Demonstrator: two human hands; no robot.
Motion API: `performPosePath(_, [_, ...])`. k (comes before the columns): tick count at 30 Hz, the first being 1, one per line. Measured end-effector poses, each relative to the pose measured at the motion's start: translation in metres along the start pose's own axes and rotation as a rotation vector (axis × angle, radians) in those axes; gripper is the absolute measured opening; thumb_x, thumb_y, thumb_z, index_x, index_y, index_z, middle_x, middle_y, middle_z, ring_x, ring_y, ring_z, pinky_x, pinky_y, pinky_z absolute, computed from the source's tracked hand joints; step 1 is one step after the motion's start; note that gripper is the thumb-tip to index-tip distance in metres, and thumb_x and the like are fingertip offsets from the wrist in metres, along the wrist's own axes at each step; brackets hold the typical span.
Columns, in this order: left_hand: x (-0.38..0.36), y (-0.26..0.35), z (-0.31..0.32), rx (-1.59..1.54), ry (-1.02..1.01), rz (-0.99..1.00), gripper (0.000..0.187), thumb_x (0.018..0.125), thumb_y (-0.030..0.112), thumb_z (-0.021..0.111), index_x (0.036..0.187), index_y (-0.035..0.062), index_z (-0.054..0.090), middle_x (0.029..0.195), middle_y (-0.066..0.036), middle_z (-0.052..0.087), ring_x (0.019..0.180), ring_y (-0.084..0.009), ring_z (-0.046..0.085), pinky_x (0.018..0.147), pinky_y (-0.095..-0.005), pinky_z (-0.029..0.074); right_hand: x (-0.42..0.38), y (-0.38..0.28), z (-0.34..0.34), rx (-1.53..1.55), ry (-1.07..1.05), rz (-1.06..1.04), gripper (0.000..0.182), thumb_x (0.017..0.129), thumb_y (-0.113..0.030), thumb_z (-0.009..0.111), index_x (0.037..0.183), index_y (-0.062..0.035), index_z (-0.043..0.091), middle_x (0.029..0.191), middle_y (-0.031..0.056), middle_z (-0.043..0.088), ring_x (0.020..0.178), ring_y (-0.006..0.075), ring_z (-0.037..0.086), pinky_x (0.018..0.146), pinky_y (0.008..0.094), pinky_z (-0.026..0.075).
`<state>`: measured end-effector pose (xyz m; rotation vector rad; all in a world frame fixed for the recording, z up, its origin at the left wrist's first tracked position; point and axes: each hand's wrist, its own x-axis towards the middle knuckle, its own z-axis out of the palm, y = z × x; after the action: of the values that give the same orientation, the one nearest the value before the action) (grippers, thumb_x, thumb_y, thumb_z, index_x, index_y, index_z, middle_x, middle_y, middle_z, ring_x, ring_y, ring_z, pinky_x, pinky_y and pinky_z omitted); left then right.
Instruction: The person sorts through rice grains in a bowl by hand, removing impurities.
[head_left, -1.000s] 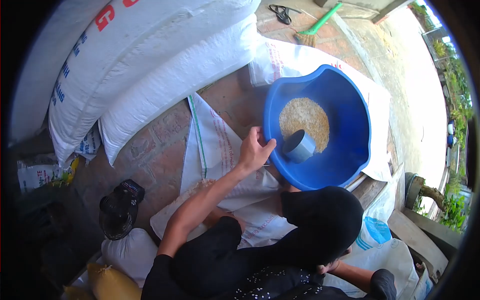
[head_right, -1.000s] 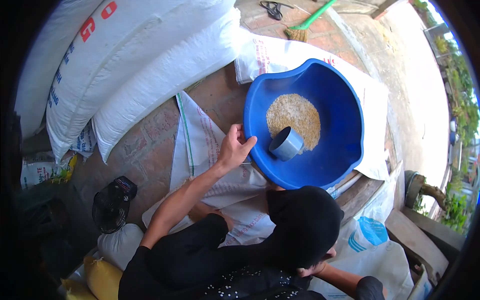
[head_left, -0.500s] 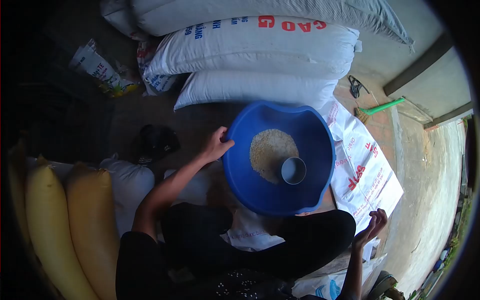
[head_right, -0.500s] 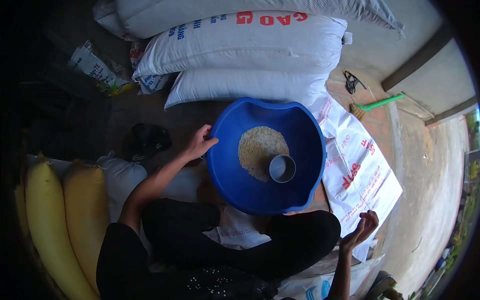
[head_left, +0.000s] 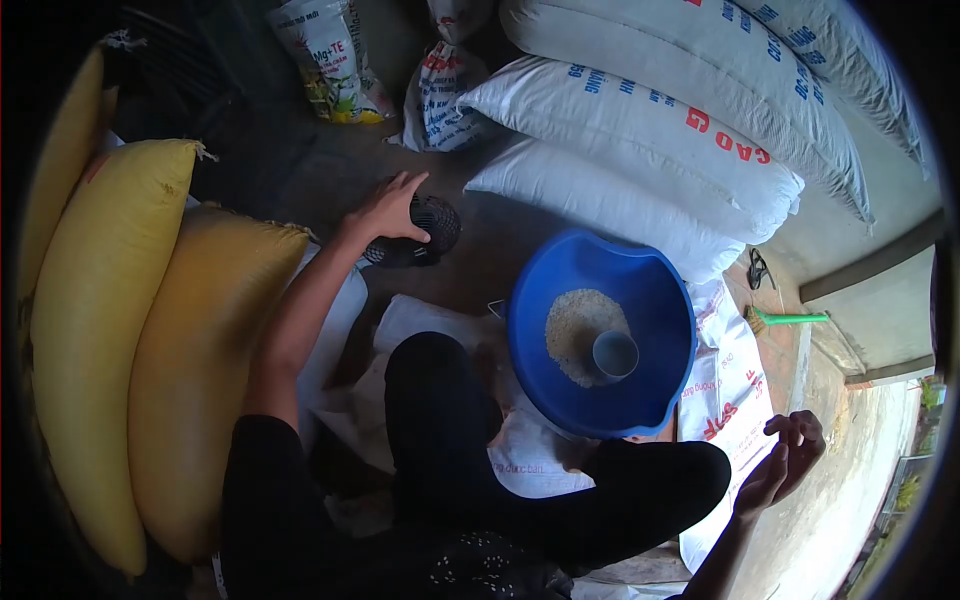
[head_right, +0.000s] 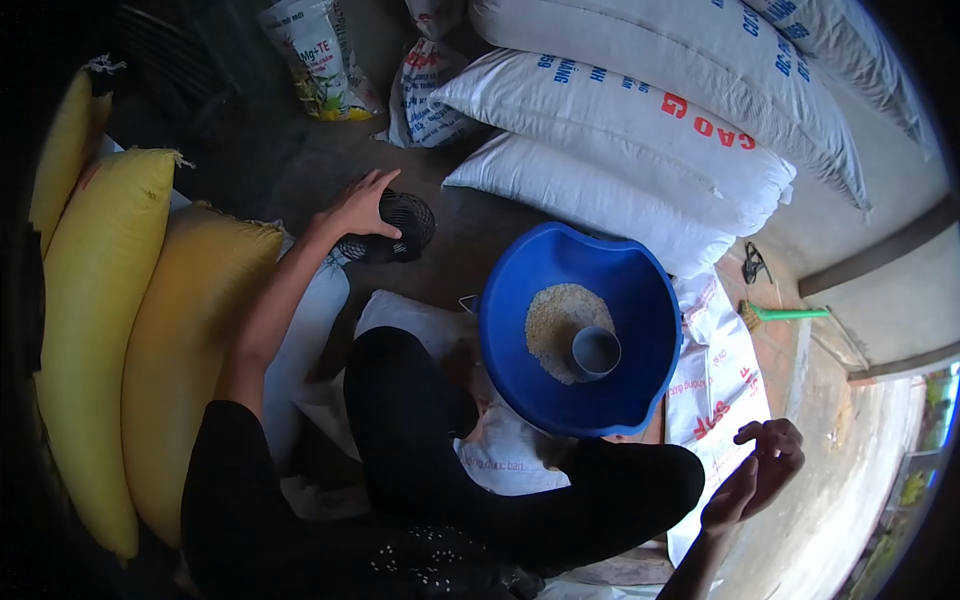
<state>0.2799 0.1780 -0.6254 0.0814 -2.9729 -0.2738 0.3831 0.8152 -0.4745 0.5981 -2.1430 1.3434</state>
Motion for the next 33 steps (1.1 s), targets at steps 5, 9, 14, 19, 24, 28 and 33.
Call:
performPosePath(5, [0.023,-0.037,-0.001,-0.19,-0.209,0.027,0.061,0.06,0.033,0.094,0.106,0.0012,0.07,0.096,-0.016,0.073,0.096,-0.0366,0.07,0.09,-0.0439,0.054,0.043,-0.034,0.055,0.182,-0.242,0.116,0.049,0.095,-0.035,0.062,0.127,-0.0006,0.051,0.119,0.0156,0.053,0.087,0.0205,0.06,0.082,0.0338,0.048])
performPosePath(9, [0.06,-0.053,0.005,-0.25,-0.172,-0.091,0.053,0.059,0.031,0.094,0.096,-0.0001,0.072,0.088,-0.016,0.074,0.084,-0.032,0.072,0.081,-0.0403,0.055,0.051,-0.003,0.074,0.219,-0.435,0.227,0.047,0.091,-0.02,0.067,0.129,0.003,0.051,0.123,0.0168,0.055,0.088,0.0214,0.062,0.083,0.0359,0.05])
performPosePath(14, [0.101,-0.047,-0.005,-0.201,-0.312,0.012,0.053,0.061,0.029,0.094,0.1,-0.0007,0.072,0.091,-0.014,0.075,0.085,-0.0267,0.072,0.08,-0.0375,0.055,0.022,0.036,0.033,0.219,-0.407,0.573,0.047,0.095,-0.02,0.064,0.133,0.0029,0.049,0.119,0.0152,0.058,0.086,0.0162,0.061,0.081,0.0314,0.05])
performPosePath(19, [0.117,-0.061,-0.002,-0.307,-0.383,0.029,0.057,0.062,0.024,0.094,0.109,0.001,0.071,0.098,-0.012,0.076,0.091,-0.0231,0.072,0.084,-0.0359,0.054,0.021,0.039,0.023,0.123,-0.37,0.539,0.048,0.096,-0.024,0.065,0.134,0.0026,0.049,0.116,0.0139,0.06,0.085,0.0142,0.059,0.08,0.0298,0.049])
performPosePath(24, [0.113,-0.038,0.011,-0.25,-0.389,0.074,0.068,0.062,0.024,0.094,0.121,0.0003,0.067,0.11,-0.014,0.074,0.102,-0.0261,0.07,0.093,-0.0372,0.053,0.022,0.029,0.031,0.022,-0.485,0.434,0.046,0.092,-0.016,0.066,0.132,0.0041,0.053,0.115,0.0153,0.061,0.082,0.0153,0.06,0.079,0.0318,0.049])
performPosePath(28, [0.094,-0.035,0.036,-0.12,-0.191,0.021,0.089,0.066,0.027,0.092,0.141,0.0002,0.053,0.137,-0.02,0.061,0.127,-0.0327,0.059,0.107,-0.0393,0.047,0.022,0.021,0.034,-0.019,-0.603,0.39,0.046,0.09,-0.014,0.067,0.131,0.0029,0.055,0.113,0.0164,0.063,0.081,0.0181,0.062,0.078,0.0347,0.051])
performPosePath(33, [0.021,0.037,0.005,-0.176,0.205,0.151,0.078,0.084,0.028,0.082,0.148,0.003,0.046,0.145,-0.02,0.053,0.135,-0.0344,0.052,0.111,-0.0411,0.043,0.019,0.01,0.027,-0.068,-0.651,0.293,0.043,0.089,-0.013,0.07,0.127,0.0019,0.059,0.112,0.0167,0.065,0.081,0.0196,0.065,0.077,0.0348,0.051])
